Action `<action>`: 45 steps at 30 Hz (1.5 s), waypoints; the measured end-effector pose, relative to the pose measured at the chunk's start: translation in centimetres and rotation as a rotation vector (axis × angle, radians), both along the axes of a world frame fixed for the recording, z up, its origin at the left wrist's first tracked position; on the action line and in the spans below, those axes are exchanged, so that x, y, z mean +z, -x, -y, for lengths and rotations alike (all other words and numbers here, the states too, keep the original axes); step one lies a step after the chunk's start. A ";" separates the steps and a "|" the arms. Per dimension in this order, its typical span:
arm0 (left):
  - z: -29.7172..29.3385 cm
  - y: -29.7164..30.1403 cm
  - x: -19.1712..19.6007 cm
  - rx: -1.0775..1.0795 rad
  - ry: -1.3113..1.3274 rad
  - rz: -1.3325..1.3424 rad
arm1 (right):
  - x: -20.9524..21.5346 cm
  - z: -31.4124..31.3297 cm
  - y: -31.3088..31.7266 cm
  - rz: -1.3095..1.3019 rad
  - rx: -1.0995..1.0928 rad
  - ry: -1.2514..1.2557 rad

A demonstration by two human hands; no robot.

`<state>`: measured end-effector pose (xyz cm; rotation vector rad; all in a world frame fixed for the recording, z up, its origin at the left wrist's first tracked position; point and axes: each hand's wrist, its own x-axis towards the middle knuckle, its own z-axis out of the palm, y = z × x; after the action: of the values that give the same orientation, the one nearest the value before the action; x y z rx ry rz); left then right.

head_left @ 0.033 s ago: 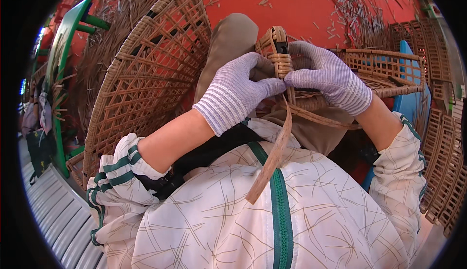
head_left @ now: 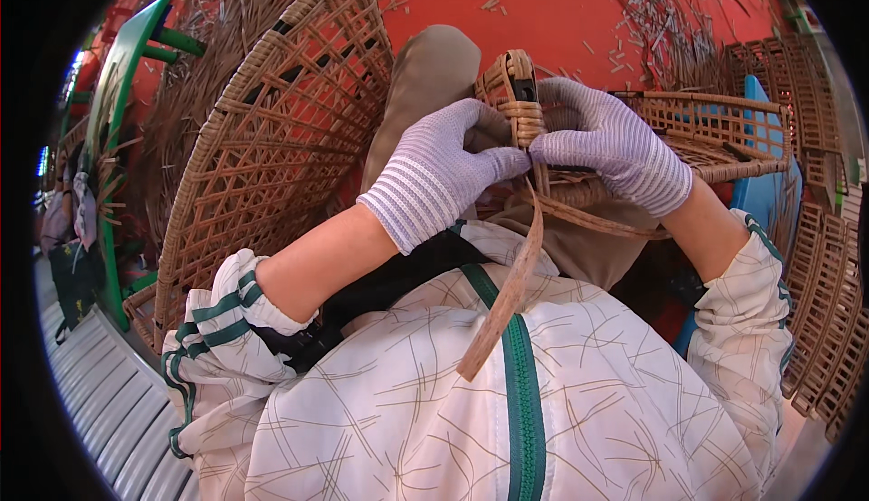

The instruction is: Wrapping and securing bamboo strips around the corners and edges of a furniture frame using hand tools and a pneumatic staple gun.

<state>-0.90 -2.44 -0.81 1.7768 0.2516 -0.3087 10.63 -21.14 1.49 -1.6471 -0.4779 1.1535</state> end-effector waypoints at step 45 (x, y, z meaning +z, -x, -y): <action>1.8 -0.6 -5.6 0.109 0.071 -0.190 | -3.6 0.6 0.2 -0.384 -0.116 -0.141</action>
<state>-0.31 -4.23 -6.37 1.6583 0.4656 -0.4036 10.44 -21.72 -2.13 -1.2758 -0.2094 1.2816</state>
